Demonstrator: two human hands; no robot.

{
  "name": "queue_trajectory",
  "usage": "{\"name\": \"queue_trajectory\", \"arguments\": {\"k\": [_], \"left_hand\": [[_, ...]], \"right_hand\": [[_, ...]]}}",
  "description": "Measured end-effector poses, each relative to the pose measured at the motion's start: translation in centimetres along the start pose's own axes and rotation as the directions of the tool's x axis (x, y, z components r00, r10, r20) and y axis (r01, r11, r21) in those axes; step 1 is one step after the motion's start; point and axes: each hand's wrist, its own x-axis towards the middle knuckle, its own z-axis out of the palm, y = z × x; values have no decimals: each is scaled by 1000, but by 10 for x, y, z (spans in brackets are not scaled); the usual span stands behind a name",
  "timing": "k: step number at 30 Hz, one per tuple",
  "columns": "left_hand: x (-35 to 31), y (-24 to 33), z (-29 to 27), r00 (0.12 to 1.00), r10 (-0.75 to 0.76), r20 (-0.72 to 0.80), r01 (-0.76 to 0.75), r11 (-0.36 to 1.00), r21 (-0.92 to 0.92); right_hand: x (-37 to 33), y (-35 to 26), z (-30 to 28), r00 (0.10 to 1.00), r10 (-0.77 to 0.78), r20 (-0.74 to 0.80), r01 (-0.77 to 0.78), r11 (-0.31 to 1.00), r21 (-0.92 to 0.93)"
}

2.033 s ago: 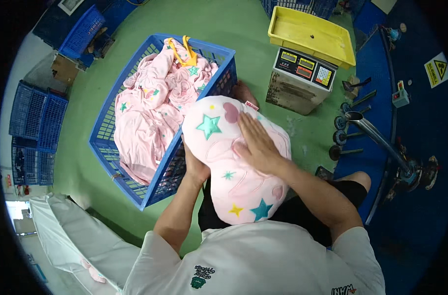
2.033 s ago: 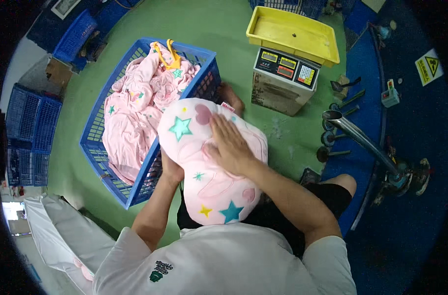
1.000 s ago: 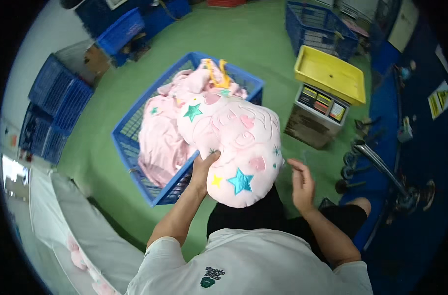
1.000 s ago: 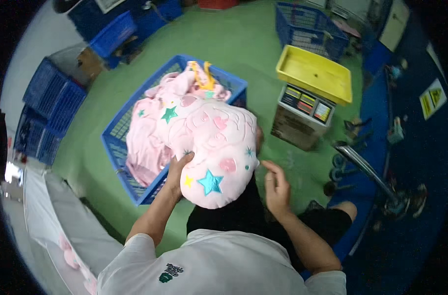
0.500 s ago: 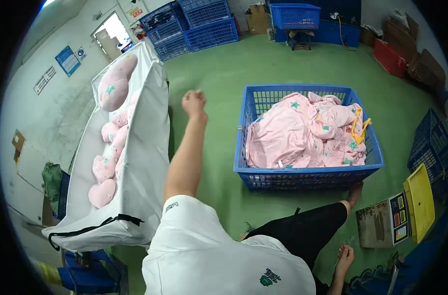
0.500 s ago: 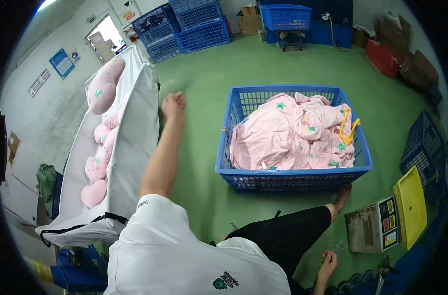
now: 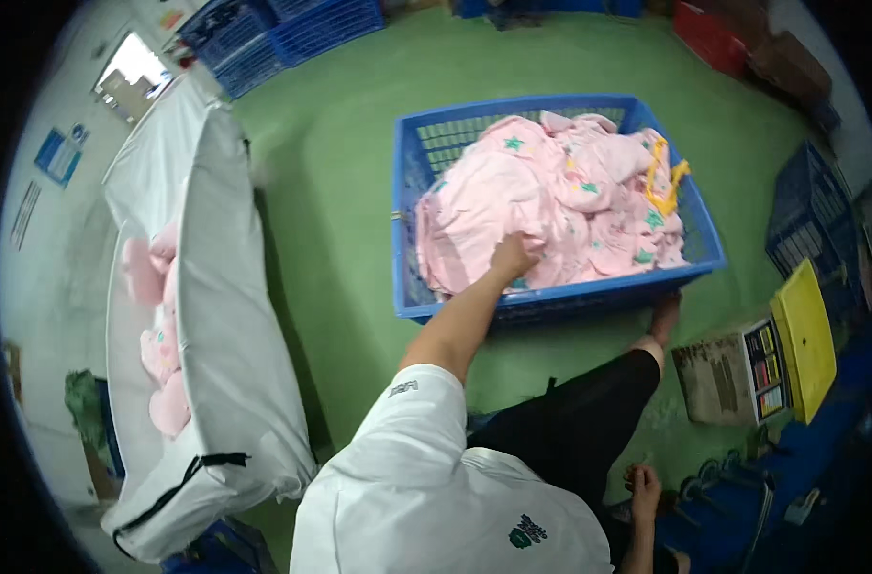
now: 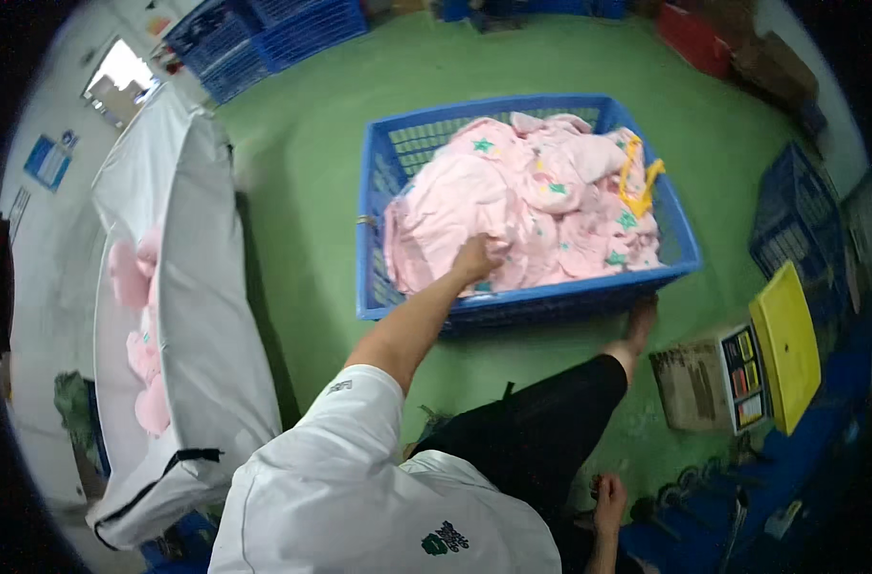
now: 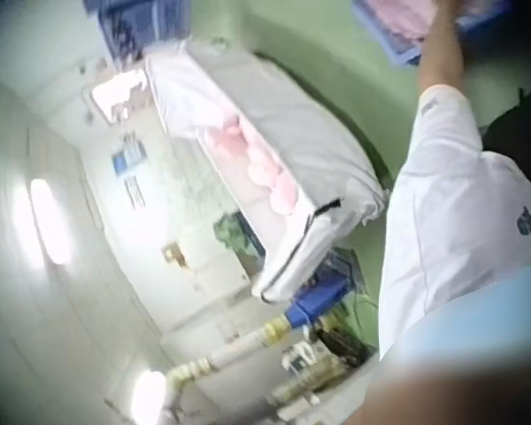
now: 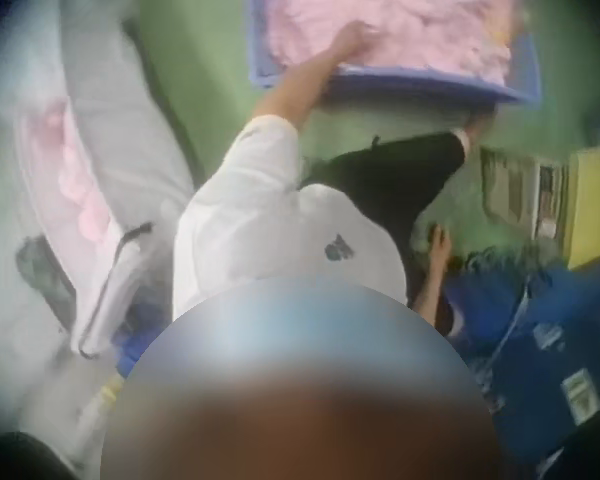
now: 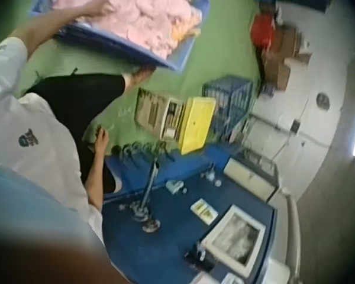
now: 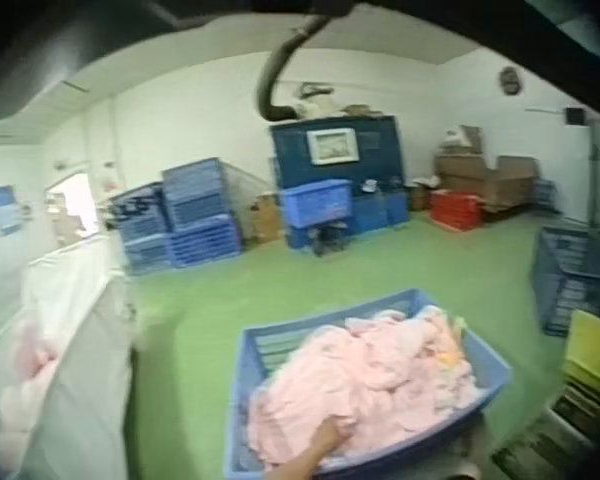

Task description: Stuffing star-patterned plush toys with filling material using a machine nozzle and then weighing them on a digital scale.

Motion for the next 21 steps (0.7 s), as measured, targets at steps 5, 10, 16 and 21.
{"name": "queue_trajectory", "arguments": {"k": [5,10,16,21], "left_hand": [[14,-8,19,980,187,-62,-169,961,221],[11,21,0,964,197,-181,-190,980,56],[-8,148,-82,866,429,-255,-499,772,-395],[-76,273,-118,871,487,-71,-323,456,-830]], "right_hand": [[-18,23,4,994,106,-30,-104,993,49],[-23,12,11,991,114,-67,-102,982,157],[-3,-44,5,998,49,-44,-41,985,170],[33,-140,10,986,-149,-75,161,965,205]]}}
